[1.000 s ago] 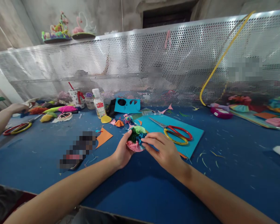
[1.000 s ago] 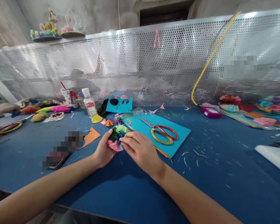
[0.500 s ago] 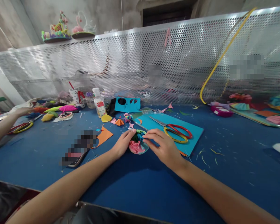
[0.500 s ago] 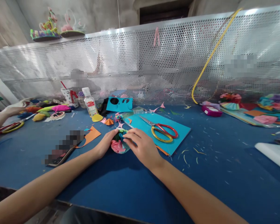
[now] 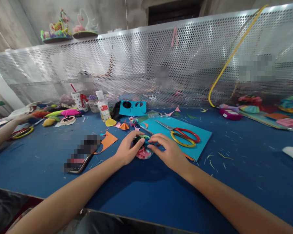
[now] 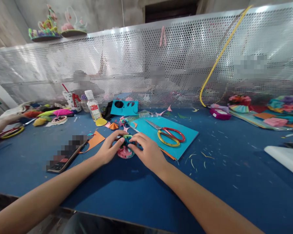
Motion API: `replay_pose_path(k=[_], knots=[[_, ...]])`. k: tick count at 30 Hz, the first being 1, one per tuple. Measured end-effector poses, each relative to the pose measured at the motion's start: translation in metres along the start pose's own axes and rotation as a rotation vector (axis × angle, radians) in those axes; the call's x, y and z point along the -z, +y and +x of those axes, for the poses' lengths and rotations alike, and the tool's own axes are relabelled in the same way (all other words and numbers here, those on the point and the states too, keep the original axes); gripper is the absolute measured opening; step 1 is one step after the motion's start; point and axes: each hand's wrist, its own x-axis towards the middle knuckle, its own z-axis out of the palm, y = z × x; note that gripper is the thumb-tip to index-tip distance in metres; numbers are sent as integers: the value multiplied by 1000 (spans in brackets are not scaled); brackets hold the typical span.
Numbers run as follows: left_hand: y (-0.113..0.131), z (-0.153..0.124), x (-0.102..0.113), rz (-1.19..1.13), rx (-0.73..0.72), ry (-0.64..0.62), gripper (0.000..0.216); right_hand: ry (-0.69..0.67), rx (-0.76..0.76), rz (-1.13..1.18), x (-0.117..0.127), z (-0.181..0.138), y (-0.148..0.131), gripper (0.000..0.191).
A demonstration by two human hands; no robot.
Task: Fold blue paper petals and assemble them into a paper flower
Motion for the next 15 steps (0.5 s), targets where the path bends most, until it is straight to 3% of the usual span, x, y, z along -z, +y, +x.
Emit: replay_pose_path(k=[9, 15], knots=[[10, -3, 1, 225, -87, -88, 42, -34, -11, 68, 1, -1, -5, 25], [9, -3, -2, 30, 124, -25, 39, -98, 41, 49, -1, -2, -7, 29]])
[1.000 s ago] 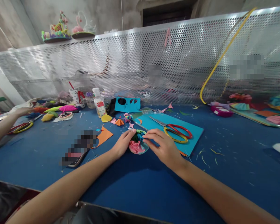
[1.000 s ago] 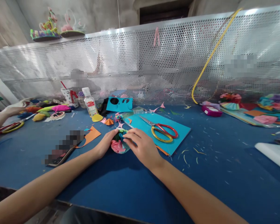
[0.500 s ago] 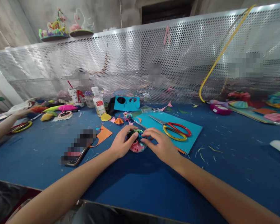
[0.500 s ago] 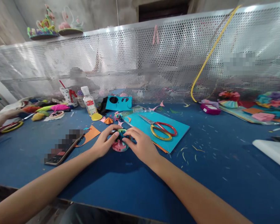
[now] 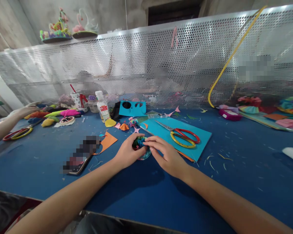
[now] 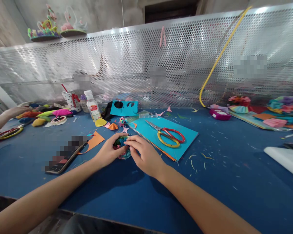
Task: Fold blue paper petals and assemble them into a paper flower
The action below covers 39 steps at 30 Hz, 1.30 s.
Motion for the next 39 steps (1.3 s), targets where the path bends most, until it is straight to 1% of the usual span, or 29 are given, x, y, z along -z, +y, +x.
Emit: replay_pose_path(k=[2, 3, 4, 7, 8, 9, 10, 11, 12, 13, 16, 18, 19, 21, 23, 25, 27, 29, 32, 34, 36, 38, 39], knots=[[-2, 1, 0, -93, 71, 16, 38, 28, -7, 20, -1, -1, -2, 27], [-4, 2, 1, -128, 94, 17, 38, 64, -11, 32, -1, -1, -3, 26], [-5, 2, 1, -154, 108, 16, 37, 118, -13, 45, -1, -1, -6, 25], [-9, 3, 3, -232, 143, 19, 35, 345, 25, 50, 0, 8, -13, 20], [-10, 3, 4, -257, 153, 23, 35, 401, 40, 25, 0, 15, -15, 18], [-12, 3, 5, -278, 156, 27, 34, 419, 53, -16, 0, 24, -15, 17], [-14, 3, 6, -294, 157, 31, 33, 385, 41, -85, 0, 37, -14, 17], [-15, 3, 7, -304, 155, 36, 33, 272, 27, -179, -2, 52, -12, 19], [-16, 2, 8, -310, 153, 46, 32, 85, 14, -287, -5, 70, -8, 22], [-18, 2, 9, -313, 147, 54, 31, -20, 23, -314, -10, 88, -3, 22], [-21, 1, 11, -313, 137, 101, 26, -268, 70, -368, -32, 140, 14, 18], [-24, 0, 12, -325, 145, 126, 24, -418, 93, -411, -52, 165, 22, 19], [-25, 0, 12, -334, 152, 136, 23, -476, 95, -433, -62, 174, 25, 24], [-28, 1, 12, -356, 164, 151, 22, -566, 79, -469, -80, 185, 29, 26], [-29, 1, 13, -374, 174, 160, 21, -614, 47, -487, -93, 191, 30, 25], [-28, 1, 15, -388, 188, 170, 20, -626, 15, -477, -99, 195, 29, 25], [-26, 0, 17, -398, 208, 187, 20, -600, -2, -437, -96, 197, 28, 24], [-23, -1, 18, -408, 226, 206, 19, -536, -7, -371, -86, 196, 25, 24], [-22, -3, 18, -427, 234, 230, 16, -365, -16, -236, -59, 180, 16, 22], [-23, -3, 17, -441, 238, 247, 14, -270, -44, -142, -38, 155, 6, 24], [-24, -3, 15, -456, 245, 263, 13, -228, -77, -56, -19, 121, -6, 28], [-24, -3, 13, -471, 251, 275, 13, -206, -113, 22, -5, 86, -16, 28], [-24, -4, 12, -479, 255, 277, 14, -179, -174, 164, 0, 70, -20, 26]])
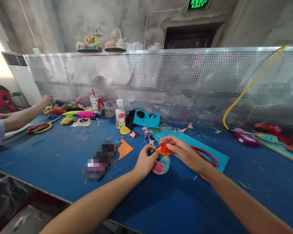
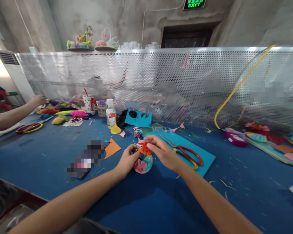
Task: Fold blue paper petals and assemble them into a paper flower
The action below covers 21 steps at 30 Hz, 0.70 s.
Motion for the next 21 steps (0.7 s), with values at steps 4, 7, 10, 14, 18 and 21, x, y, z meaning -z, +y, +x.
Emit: replay_pose_path(k=[4, 7, 10, 14, 18, 21], knots=[[3, -4, -3, -34, 36, -9, 17, 110, -72, 186, 0, -35, 1, 23], [6, -5, -5, -46, 65, 0, 18, 189, -107, 237, -3, -37, 8, 25], [6, -4, -5, -44, 77, 21, 16, 138, -156, 250, -7, -35, 14, 27], [4, -3, -6, -27, 80, 41, 15, 102, -147, 183, -12, -36, 18, 24], [4, -4, -7, 0, 73, 51, 13, 162, -103, 89, -15, -37, 19, 22], [5, -5, -8, 16, 68, 50, 13, 210, -75, 10, -17, -38, 19, 21]])
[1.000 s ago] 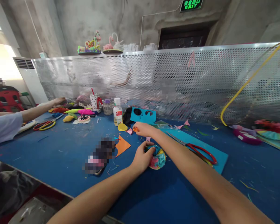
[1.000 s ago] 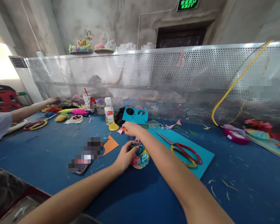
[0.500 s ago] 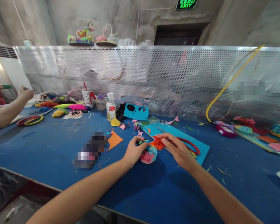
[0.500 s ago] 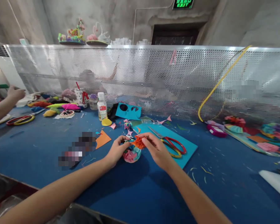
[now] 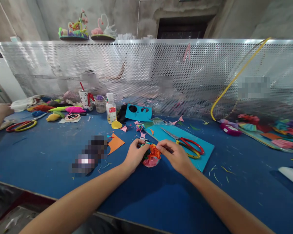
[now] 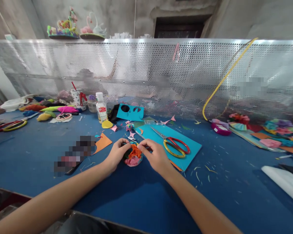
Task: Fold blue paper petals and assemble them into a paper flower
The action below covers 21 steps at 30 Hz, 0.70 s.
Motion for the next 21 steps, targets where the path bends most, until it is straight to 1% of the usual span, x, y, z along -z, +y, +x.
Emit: replay_pose_path(k=[4, 7, 9, 11, 15, 19, 21], knots=[[2, 0, -1, 5, -4, -2, 16, 50, 62, -94, -3, -3, -2, 17], [2, -1, -1, 0, -10, -4, 21, 77, 187, -229, -5, -4, -2, 12], [2, -1, -1, -2, -17, -3, 23, 60, 292, -319, -5, -6, -3, 11], [1, -1, -1, -2, -23, 0, 23, 13, 356, -368, -5, -7, -4, 14], [1, -1, -1, -1, -29, 11, 22, -66, 387, -413, -4, -10, -7, 16], [2, 0, -1, 2, -33, 29, 21, -65, 384, -437, -2, -12, -8, 14], [1, 1, -1, 8, -35, 33, 21, -83, 386, -438, -1, -13, -9, 17]])
